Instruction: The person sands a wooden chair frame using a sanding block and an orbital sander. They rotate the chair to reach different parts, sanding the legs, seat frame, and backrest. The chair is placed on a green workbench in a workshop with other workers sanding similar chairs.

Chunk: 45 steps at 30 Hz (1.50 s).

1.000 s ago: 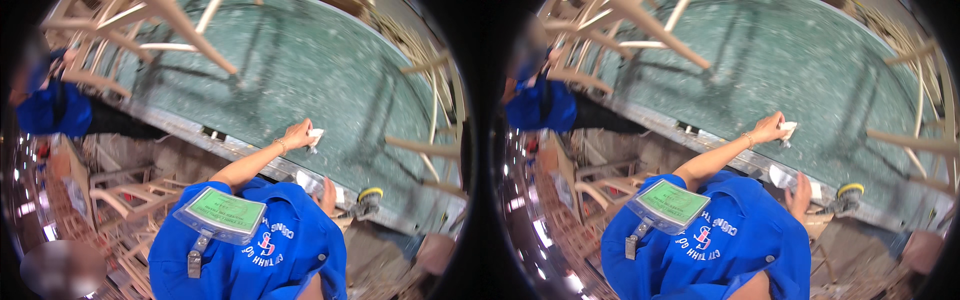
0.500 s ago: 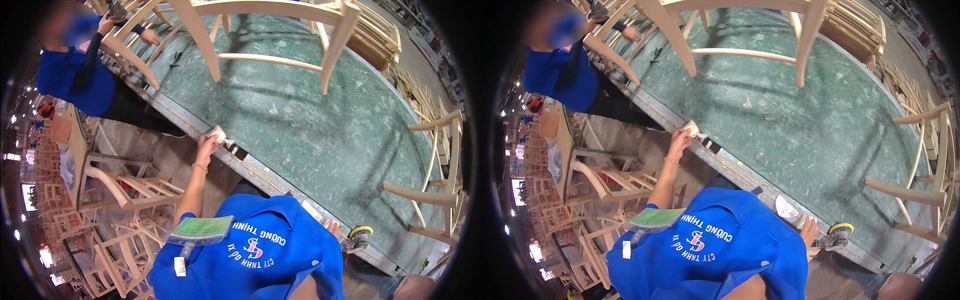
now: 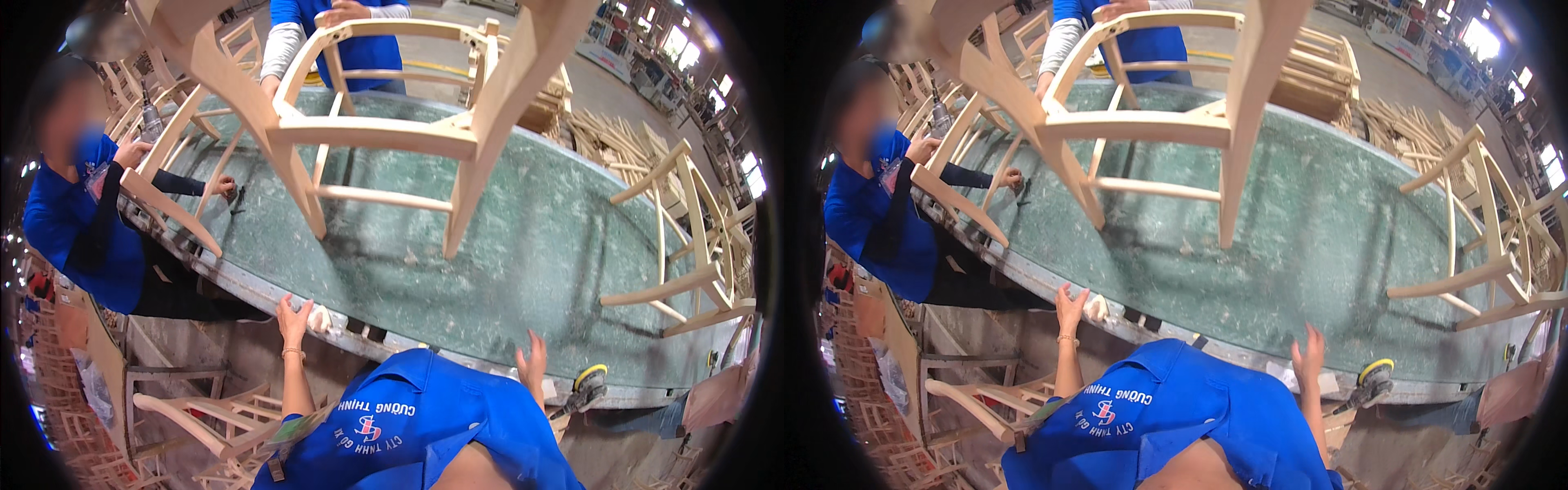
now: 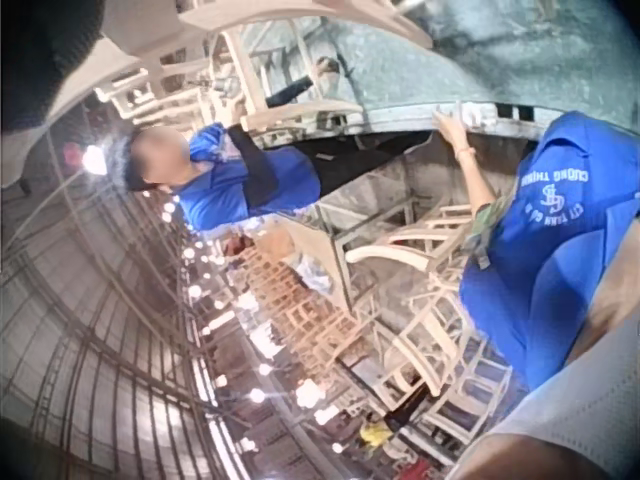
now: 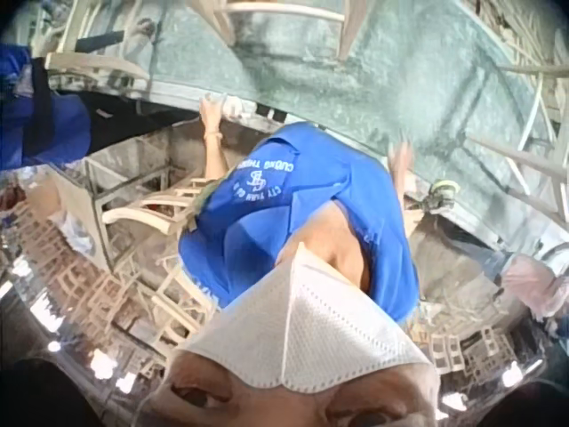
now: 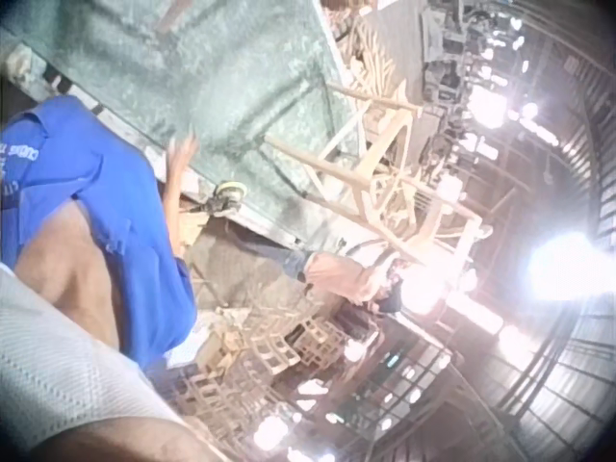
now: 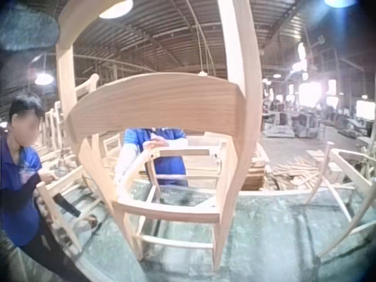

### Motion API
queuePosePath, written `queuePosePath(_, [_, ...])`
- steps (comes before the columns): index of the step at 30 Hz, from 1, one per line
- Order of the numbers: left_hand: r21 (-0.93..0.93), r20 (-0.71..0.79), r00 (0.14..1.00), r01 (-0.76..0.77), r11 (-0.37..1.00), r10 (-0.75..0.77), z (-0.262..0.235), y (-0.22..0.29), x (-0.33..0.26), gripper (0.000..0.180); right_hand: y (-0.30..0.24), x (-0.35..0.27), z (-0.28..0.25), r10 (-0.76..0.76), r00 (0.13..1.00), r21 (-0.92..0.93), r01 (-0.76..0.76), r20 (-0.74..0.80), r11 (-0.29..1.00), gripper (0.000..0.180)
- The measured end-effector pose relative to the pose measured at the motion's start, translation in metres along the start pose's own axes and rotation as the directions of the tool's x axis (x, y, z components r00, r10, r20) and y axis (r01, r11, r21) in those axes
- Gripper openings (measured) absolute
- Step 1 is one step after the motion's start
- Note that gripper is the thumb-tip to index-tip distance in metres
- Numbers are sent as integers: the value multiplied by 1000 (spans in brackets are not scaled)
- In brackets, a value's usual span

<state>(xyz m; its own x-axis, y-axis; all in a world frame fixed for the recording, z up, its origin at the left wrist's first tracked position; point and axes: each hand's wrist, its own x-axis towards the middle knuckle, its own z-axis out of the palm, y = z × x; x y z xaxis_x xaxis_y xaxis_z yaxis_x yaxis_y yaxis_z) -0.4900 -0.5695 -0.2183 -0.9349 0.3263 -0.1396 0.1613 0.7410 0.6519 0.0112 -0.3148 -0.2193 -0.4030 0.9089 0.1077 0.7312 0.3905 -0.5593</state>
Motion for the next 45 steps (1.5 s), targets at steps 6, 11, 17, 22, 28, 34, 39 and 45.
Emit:
queuePosePath(6, [-165, -140, 933, -352, 921, 331, -10, 70, 81, 89, -126, 168, 75, -28, 985, 598, -81, 170, 797, 97])
queuePosePath(11, [-675, -94, 914, -350, 650, 394, -12, 137, 144, 76, -192, 262, 97, -246, 893, 672, -82, 378, 736, 85])
queuePosePath(17, [-738, -76, 958, -241, 630, 277, -41, 167, 156, 28, -201, 262, 133, -190, 973, 832, -3, 130, 555, 51])
queuePosePath(22, [-846, 16, 867, -254, 469, 498, 5, 184, 89, 35, -140, 299, 94, -182, 980, 861, 25, 79, 509, 51])
queuePosePath(28, [-620, 134, 852, -326, 714, 506, 43, 237, -36, 65, -177, 281, 58, 4, 944, 819, -288, 329, 497, 73])
queuePosePath(34, [-589, 302, 309, -683, 432, 902, 93, 315, -110, 98, -125, 208, 27, -185, 934, 948, -281, 306, 149, 87])
queuePosePath(39, [-701, 518, -21, -583, 410, 855, 109, 315, -111, 88, -81, 171, 9, 81, 980, 967, -192, 180, 168, 88])
queuePosePath(45, [-478, 867, 9, -269, 836, 498, -14, 242, -56, 74, -59, 123, 5, 9, 987, 842, -142, 161, 520, 92])
